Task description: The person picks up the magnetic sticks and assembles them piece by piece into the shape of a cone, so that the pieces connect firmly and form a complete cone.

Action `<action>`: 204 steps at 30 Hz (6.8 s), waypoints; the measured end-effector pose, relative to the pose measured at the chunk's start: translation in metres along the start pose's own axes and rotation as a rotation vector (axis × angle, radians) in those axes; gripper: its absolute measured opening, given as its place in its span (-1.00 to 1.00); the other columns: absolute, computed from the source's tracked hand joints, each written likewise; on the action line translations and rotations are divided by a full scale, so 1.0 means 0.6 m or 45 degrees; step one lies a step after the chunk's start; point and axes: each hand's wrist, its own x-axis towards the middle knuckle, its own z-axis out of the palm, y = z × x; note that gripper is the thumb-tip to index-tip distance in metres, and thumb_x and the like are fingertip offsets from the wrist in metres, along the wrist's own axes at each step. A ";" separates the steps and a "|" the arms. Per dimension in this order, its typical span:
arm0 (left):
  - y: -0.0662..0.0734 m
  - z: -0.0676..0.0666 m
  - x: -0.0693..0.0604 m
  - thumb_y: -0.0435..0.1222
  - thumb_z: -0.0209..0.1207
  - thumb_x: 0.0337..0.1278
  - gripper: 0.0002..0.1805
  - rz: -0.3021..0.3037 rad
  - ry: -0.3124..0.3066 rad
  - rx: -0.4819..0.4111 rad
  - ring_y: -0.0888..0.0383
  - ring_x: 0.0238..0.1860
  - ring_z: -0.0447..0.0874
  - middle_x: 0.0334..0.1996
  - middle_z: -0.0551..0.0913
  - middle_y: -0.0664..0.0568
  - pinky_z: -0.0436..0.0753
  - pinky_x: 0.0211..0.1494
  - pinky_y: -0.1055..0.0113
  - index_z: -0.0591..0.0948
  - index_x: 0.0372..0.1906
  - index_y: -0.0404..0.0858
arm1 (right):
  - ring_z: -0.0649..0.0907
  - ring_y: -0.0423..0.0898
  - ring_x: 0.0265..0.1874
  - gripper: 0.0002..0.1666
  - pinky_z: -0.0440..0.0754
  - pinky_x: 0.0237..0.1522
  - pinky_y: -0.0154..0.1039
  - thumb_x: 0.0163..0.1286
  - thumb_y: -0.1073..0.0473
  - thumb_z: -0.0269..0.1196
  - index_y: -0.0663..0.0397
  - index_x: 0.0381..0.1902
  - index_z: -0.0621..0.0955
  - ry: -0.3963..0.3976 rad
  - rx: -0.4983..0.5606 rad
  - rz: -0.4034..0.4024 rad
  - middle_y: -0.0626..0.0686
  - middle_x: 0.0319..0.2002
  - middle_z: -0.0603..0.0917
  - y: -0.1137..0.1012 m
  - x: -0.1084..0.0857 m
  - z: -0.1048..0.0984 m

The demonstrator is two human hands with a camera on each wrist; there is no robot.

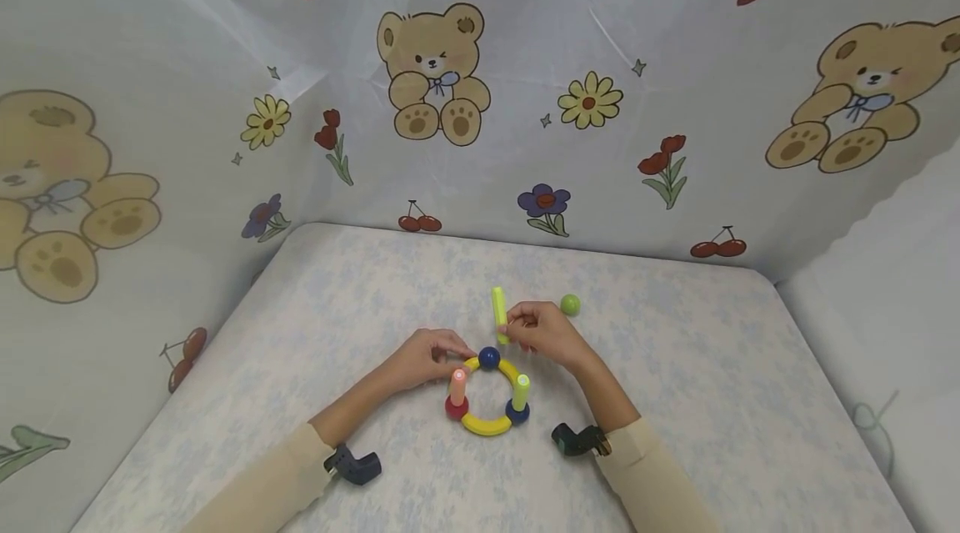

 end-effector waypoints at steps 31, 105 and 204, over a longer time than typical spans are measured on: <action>-0.007 0.001 0.001 -0.23 0.41 0.23 -0.77 0.041 -0.017 -0.023 0.29 -0.58 0.47 -0.15 0.75 0.18 0.48 -0.48 0.43 0.81 -0.02 -0.12 | 0.60 0.22 -0.48 -0.86 0.63 -0.43 -0.28 0.33 0.29 0.42 0.19 -0.20 0.67 -0.284 -0.020 -0.361 0.13 -0.39 0.69 0.010 0.000 0.006; -0.006 0.002 -0.003 -0.24 0.41 0.23 -0.79 -0.001 0.003 -0.023 0.23 -0.51 0.47 -0.15 0.74 0.26 0.46 -0.43 0.43 0.81 -0.04 -0.01 | 0.60 -0.01 -0.51 -0.41 0.57 -0.53 -0.25 0.45 0.22 0.33 0.09 0.40 0.51 0.347 -0.412 -0.012 0.33 0.22 0.52 0.098 -0.009 -0.129; 0.045 -0.019 0.034 -0.20 0.32 0.33 -0.58 -0.002 0.029 -0.216 0.18 0.02 0.69 0.12 0.69 0.07 0.70 -0.01 0.24 0.65 0.26 -0.08 | 0.64 -0.15 -0.07 -0.58 0.65 -0.16 -0.11 0.30 0.14 0.47 -0.06 0.12 0.71 0.036 -0.422 -0.508 -0.13 0.00 0.73 -0.109 -0.045 -0.028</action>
